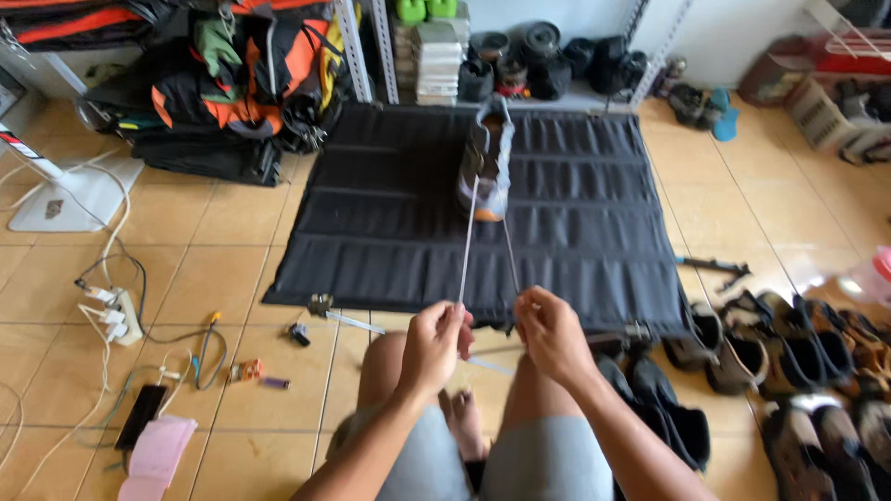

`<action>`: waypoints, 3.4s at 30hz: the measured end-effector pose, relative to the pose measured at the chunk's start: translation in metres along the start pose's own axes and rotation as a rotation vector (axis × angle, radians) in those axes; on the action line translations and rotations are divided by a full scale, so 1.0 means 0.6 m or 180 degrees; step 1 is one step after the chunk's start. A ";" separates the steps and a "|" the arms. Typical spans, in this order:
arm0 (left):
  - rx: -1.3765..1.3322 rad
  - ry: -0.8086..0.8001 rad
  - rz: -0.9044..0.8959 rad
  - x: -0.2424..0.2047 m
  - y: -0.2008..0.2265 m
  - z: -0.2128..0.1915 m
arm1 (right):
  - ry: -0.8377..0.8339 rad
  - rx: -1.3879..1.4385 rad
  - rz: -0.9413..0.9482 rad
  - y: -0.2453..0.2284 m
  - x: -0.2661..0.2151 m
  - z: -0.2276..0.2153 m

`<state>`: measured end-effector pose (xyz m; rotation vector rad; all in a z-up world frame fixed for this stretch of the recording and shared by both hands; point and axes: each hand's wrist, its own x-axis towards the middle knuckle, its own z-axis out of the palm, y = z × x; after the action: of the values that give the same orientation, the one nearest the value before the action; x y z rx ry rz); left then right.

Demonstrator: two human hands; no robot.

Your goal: The person laces a single hiking boot placed on a black folding table. They thread the laces through the eyelets from the bottom up, pull them tight, and tie a knot at the top.

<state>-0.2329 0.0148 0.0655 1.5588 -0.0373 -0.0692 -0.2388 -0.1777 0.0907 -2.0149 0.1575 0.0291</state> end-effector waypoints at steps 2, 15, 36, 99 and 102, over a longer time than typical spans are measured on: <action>-0.0292 -0.0010 -0.0089 -0.070 0.013 0.010 | -0.0075 0.0011 0.0018 -0.028 -0.076 -0.007; 0.0193 -0.0070 -0.0214 -0.289 0.047 0.039 | -0.0566 -0.0887 -0.0520 -0.018 -0.327 0.012; -0.0240 -0.0238 -0.0422 -0.352 0.077 0.038 | -0.0368 -0.0738 -0.1055 -0.025 -0.377 0.012; 0.0388 -0.0466 -0.0114 0.070 -0.126 -0.004 | -0.0342 0.1915 0.1313 0.076 0.113 0.046; 0.0320 -0.0100 0.0161 0.071 -0.116 -0.026 | -0.0347 0.0815 0.0172 0.123 0.114 0.000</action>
<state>-0.1908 0.0267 -0.0052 1.6563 -0.1064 -0.0527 -0.1799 -0.2160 0.0186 -1.7489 0.1388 0.1456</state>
